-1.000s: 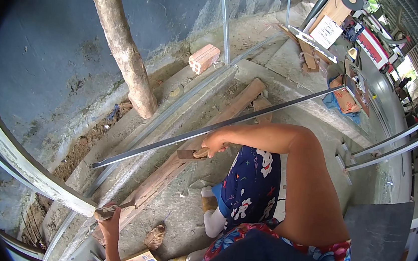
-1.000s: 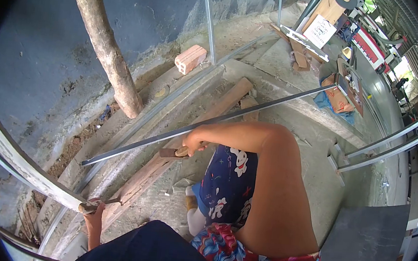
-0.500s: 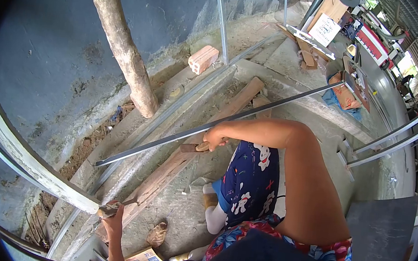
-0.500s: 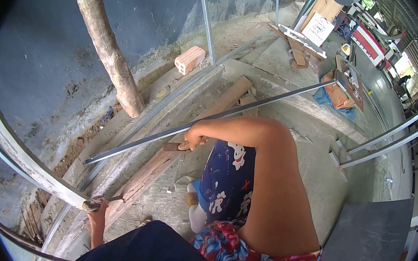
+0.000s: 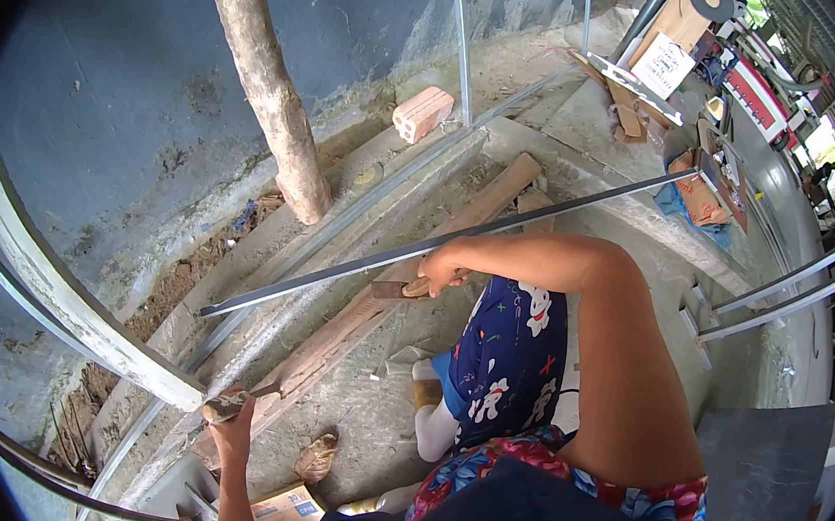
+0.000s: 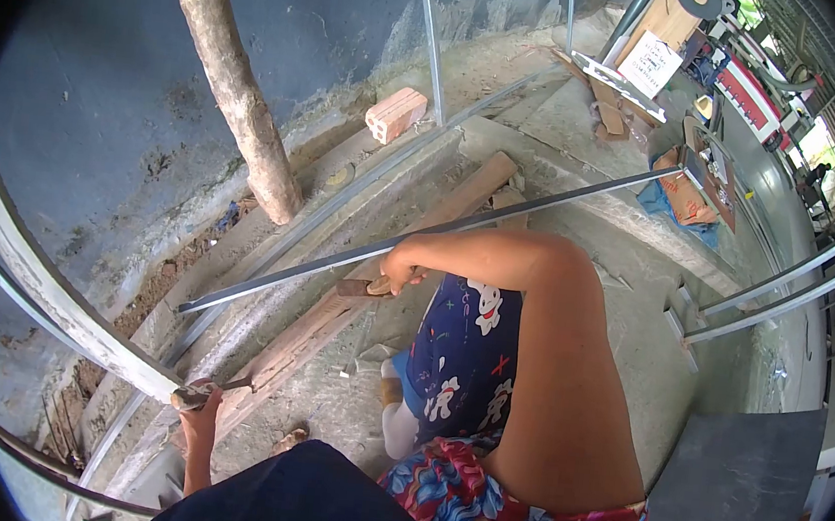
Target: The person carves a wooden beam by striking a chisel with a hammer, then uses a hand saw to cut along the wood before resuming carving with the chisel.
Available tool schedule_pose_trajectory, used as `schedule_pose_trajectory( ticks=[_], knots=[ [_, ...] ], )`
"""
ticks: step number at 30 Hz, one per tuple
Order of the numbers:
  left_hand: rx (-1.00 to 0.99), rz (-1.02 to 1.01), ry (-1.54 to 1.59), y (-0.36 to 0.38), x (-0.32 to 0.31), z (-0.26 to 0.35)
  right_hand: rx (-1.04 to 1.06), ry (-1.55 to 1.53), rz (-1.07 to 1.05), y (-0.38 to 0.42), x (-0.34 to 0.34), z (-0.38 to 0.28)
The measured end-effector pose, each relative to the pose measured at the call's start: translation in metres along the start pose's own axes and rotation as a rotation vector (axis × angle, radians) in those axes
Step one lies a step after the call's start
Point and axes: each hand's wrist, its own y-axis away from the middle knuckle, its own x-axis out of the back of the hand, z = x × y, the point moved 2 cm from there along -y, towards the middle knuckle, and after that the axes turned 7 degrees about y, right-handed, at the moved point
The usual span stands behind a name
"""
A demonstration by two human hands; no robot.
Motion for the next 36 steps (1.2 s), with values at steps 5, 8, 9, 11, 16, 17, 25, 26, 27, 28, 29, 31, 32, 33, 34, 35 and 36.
schedule_pose_trajectory(
  ticks=[5,8,9,11,16,17,25,26,27,28,29,31,32,33,34,35,36],
  knots=[
    [-0.048,0.007,-0.03,0.0,-0.001,0.001,-0.005,0.024,0.007,0.0,-0.004,0.003],
    [0.021,-0.007,-0.022,0.005,-0.006,0.019,-0.024,0.058,0.018,-0.006,-0.007,0.005],
    [0.039,-0.014,-0.024,0.006,-0.007,0.022,-0.028,0.073,0.023,-0.007,-0.006,0.005],
    [0.007,-0.01,-0.062,0.008,-0.011,0.033,-0.018,0.094,0.052,-0.007,-0.004,0.001],
    [0.061,-0.032,-0.118,0.009,-0.014,0.046,0.074,0.04,0.127,0.005,0.012,-0.026],
    [0.081,-0.032,-0.118,0.009,-0.014,0.048,0.081,0.025,0.132,0.003,0.016,-0.028],
    [0.08,-0.03,-0.128,-0.01,-0.013,0.053,0.2,0.109,0.32,-0.032,0.063,-0.058],
    [0.1,-0.018,-0.116,-0.012,-0.012,0.054,0.179,0.119,0.314,-0.036,0.068,-0.06],
    [0.122,-0.007,-0.107,-0.014,-0.01,0.053,0.159,0.136,0.297,-0.038,0.071,-0.062],
    [0.142,-0.031,-0.097,-0.015,-0.007,0.049,0.138,0.15,0.279,-0.038,0.075,-0.064],
    [0.17,-0.026,-0.071,-0.017,-0.005,0.045,0.117,0.165,0.257,-0.038,0.077,-0.064],
    [0.231,-0.014,-0.02,-0.019,-0.002,0.041,0.117,0.176,0.247,-0.039,0.079,-0.063],
    [0.275,-0.061,-0.034,-0.022,0.001,0.039,0.118,0.18,0.243,-0.04,0.08,-0.063],
    [0.238,-0.036,-0.056,-0.023,0.001,0.037,0.119,0.185,0.229,-0.04,0.08,-0.062],
    [0.199,-0.011,-0.079,-0.025,0.002,0.036,0.122,0.189,0.218,-0.04,0.081,-0.062],
    [0.157,0.013,-0.103,-0.027,0.002,0.035,0.124,0.193,0.209,-0.04,0.082,-0.063],
    [0.155,0.009,-0.102,-0.029,0.003,0.033,0.109,0.174,0.2,-0.039,0.083,-0.063]
  ],
)
